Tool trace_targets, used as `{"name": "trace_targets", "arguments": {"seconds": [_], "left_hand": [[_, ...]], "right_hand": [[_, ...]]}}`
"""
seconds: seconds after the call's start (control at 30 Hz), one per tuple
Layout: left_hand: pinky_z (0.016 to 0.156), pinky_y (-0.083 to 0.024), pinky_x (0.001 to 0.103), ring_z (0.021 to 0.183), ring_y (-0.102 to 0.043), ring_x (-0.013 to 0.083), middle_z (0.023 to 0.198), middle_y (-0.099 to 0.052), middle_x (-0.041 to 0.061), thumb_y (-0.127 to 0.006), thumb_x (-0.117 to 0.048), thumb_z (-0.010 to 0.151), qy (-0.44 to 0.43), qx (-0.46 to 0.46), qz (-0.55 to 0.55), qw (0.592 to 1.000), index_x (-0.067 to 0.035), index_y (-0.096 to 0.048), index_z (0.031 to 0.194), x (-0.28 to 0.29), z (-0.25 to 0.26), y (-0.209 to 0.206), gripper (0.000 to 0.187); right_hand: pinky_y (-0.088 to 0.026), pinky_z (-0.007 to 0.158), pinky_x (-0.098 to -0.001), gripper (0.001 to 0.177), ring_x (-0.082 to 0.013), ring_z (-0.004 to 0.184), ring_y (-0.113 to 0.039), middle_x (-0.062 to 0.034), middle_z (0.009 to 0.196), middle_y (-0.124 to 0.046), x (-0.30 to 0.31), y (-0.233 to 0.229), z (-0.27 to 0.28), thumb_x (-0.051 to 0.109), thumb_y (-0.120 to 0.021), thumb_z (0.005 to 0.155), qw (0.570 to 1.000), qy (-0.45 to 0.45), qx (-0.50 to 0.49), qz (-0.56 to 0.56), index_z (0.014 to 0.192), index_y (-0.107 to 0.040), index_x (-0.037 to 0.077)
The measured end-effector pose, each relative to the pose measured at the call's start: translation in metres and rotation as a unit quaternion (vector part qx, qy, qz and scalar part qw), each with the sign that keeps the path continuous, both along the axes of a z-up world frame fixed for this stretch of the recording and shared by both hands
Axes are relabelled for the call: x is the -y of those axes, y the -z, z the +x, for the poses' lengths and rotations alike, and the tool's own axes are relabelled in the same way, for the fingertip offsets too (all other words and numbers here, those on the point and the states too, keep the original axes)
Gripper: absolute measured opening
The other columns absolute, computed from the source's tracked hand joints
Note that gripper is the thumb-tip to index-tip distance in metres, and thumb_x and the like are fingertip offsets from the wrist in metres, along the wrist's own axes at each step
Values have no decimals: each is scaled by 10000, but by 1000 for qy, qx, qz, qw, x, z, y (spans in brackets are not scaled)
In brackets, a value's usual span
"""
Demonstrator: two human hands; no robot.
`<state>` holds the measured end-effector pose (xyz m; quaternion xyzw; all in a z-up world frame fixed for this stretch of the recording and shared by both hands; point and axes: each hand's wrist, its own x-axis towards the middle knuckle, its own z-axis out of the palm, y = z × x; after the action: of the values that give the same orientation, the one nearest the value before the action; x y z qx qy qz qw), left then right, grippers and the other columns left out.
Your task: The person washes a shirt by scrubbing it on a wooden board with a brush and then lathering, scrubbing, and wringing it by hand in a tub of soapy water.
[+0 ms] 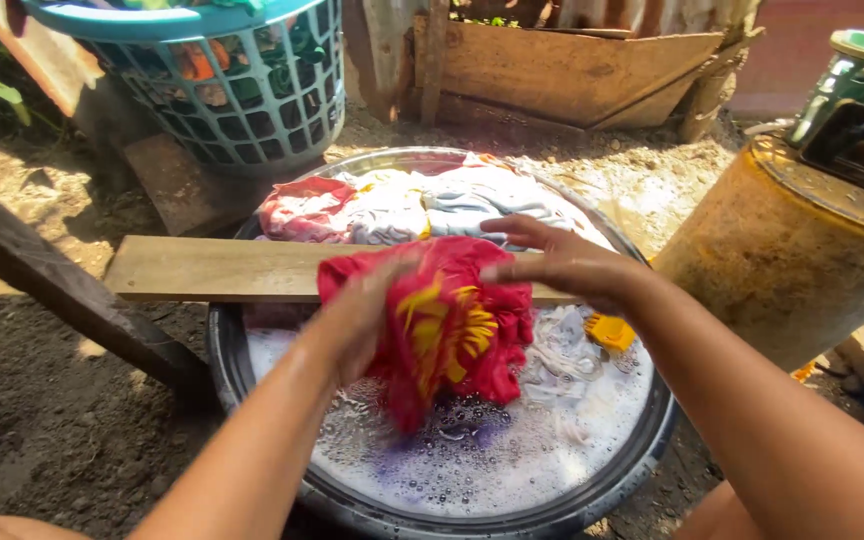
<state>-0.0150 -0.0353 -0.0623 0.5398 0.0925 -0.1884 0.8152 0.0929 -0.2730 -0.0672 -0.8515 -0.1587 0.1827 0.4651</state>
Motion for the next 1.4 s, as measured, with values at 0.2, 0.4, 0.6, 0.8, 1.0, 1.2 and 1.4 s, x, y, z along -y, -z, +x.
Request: {"name": "trace_targets", "arguments": {"seconds": [0.2, 0.4, 0.6, 0.8, 1.0, 1.2, 1.4], "left_hand": [[1131, -482, 484, 1207, -639, 305, 1172, -727, 153, -659, -528, 924, -36, 317, -194, 928, -17, -660, 1211, -49, 15, -93, 586], [857, -589, 531, 938, -714, 288, 1086, -709, 119, -614, -480, 905, -245, -63, 49, 966, -107, -521, 1299, 15, 61, 62, 551], [706, -602, 419, 835, -710, 231, 972, -684, 92, -447, -691, 889, -175, 9, -340, 924, -121, -565, 1255, 90, 27, 56, 687], [785, -557, 419, 884, -659, 224, 1012, -755, 99, -451, -424, 1012, -152, 25, 77, 985, -63, -715, 1222, 96, 27, 49, 494], [1203, -420, 543, 1371, -593, 323, 1517, -547, 243, -439, -421, 1106, -31, 176, -268, 947, 33, -494, 1437, -31, 37, 8, 564], [1180, -153, 648, 1486, -261, 425, 1600, -287, 239, -239, -785, 967, 104, -10, -328, 939, -40, -217, 1612, 1, -7, 123, 986], [1204, -378, 584, 1353, -547, 354, 1326, -668, 208, -376, -702, 1010, -23, 236, -179, 955, 74, -534, 1399, -61, 27, -43, 882]], "right_hand": [[-483, 1025, -402, 805, -208, 1237, -554, -124, 1390, -573, -22, 58, -7, 329, -907, 669, 976, -71, 193, -69, 1377, -580, 129], [-585, 843, -266, 310, -99, 904, -690, -18, 1002, -732, -81, -32, -66, 271, -745, 899, 909, 24, 20, 415, 1128, -688, 69], [-486, 616, -232, 312, -50, 719, -580, 24, 798, -679, -95, -34, -96, 359, -675, 990, 928, 54, 188, 318, 1019, -730, 53], [-457, 569, -336, 401, -148, 592, -525, -60, 651, -619, -50, 2, -21, 346, -718, 1006, 897, 189, 366, 158, 794, -647, 13], [-519, 719, -427, 402, -317, 777, -642, -177, 891, -663, 43, 74, 46, 364, -770, 1000, 844, 300, 439, -67, 870, -670, -3], [-499, 1021, -392, 597, -269, 1218, -635, -137, 1220, -664, 0, 33, 3, 488, -752, 899, 966, 125, 213, 73, 1272, -554, 65], [-351, 1089, -418, 663, -325, 1351, -428, -182, 1416, -531, -13, 94, 5, 356, -841, 775, 956, -114, 268, -33, 1326, -657, 37]]}}
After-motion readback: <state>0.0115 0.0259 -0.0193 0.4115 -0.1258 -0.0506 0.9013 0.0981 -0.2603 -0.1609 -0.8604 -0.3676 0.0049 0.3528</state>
